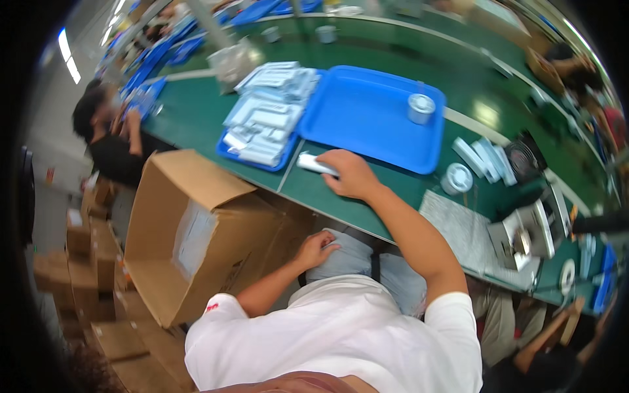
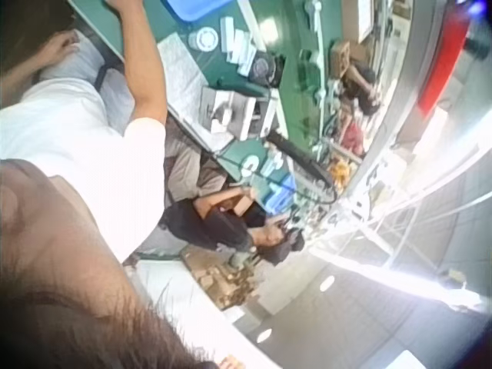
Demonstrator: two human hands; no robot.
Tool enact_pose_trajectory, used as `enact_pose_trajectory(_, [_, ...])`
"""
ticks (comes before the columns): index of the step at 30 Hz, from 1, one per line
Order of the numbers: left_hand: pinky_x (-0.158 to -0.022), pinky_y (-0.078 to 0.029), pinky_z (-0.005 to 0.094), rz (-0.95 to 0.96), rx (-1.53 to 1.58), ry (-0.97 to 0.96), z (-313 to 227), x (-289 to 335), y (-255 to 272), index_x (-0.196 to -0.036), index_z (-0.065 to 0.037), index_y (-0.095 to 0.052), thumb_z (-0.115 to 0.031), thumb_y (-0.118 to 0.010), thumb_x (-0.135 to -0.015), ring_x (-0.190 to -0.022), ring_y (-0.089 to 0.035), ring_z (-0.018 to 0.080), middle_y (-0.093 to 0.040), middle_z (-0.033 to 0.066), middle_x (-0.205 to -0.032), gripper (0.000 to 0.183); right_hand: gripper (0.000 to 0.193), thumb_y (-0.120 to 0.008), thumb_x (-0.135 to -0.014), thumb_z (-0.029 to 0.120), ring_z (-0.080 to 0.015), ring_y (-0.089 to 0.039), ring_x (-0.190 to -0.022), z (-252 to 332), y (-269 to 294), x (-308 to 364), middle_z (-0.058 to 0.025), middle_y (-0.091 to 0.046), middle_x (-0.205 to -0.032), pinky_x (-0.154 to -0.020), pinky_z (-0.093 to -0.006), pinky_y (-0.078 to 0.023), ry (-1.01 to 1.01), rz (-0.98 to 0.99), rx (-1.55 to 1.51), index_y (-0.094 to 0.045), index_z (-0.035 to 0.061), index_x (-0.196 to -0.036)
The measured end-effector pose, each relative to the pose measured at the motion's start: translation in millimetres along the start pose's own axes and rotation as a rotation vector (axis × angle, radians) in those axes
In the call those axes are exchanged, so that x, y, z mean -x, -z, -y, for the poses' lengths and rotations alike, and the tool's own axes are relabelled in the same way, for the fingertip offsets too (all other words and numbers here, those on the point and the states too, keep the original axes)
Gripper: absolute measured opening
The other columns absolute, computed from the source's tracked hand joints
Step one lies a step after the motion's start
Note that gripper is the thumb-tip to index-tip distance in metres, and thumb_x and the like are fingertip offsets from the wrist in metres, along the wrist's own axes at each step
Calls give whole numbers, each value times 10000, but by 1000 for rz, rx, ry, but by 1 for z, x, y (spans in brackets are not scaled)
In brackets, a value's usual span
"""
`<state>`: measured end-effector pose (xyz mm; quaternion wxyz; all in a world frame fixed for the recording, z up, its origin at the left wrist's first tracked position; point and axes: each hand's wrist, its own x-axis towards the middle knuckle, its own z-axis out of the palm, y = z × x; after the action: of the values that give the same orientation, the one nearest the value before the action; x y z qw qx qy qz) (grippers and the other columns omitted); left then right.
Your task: The person assembles small white plastic electronic components at a factory workstation. They pick up a cylindrical part and a rectangular housing, insert the cylinder into the housing, and use a black handheld tool to secure the assembly. The person then places the finished unit into a blue tray and repeats the process with multiple units.
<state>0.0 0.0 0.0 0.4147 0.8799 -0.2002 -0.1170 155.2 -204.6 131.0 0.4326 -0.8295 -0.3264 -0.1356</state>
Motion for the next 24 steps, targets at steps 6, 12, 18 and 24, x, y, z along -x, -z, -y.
enact_pose_trajectory(6, [-709,-532,264,-68,271,-148,-79,-15,41,-1067,-11,-699,-78,-706,-927,-763,-654,135,-684,57,-834,155,391,-745,-788,51,-318,-682,-1051,20,42,9,-110,-720,-1160,-918,-417,-549,114,-207,-70,-700,69,-1176])
enact_pose_trajectory(12, [-862,-548,354,-452,926,-230,-150,-86,86,-1496,-36,-377,-272,-564,-1058,-1072,-623,224,-553,143,-1330,532,418,-753,-765,42,-295,-692,-1047,55,77,5,-95,-725,-1160,-897,-409,-559,262,-295,-68,-705,85,-1178])
enact_pose_trajectory(18, [-830,-590,342,-234,1072,-195,-160,-149,72,-1316,-6,-526,-160,-577,-1058,-1070,-652,183,-628,101,-1207,305,446,-772,-756,63,-290,-678,-1097,64,133,62,-86,-709,-1206,-933,-406,-543,159,-234,251,-701,101,-1195])
enact_pose_trajectory(24, [-844,-585,334,-161,912,-350,-203,-220,68,-1274,-4,-552,-98,-657,-997,-1028,-644,169,-624,84,-1162,311,451,-797,-759,96,-311,-669,-1100,55,217,143,-126,-704,-1197,-979,-406,-517,-324,-509,600,-696,82,-1199])
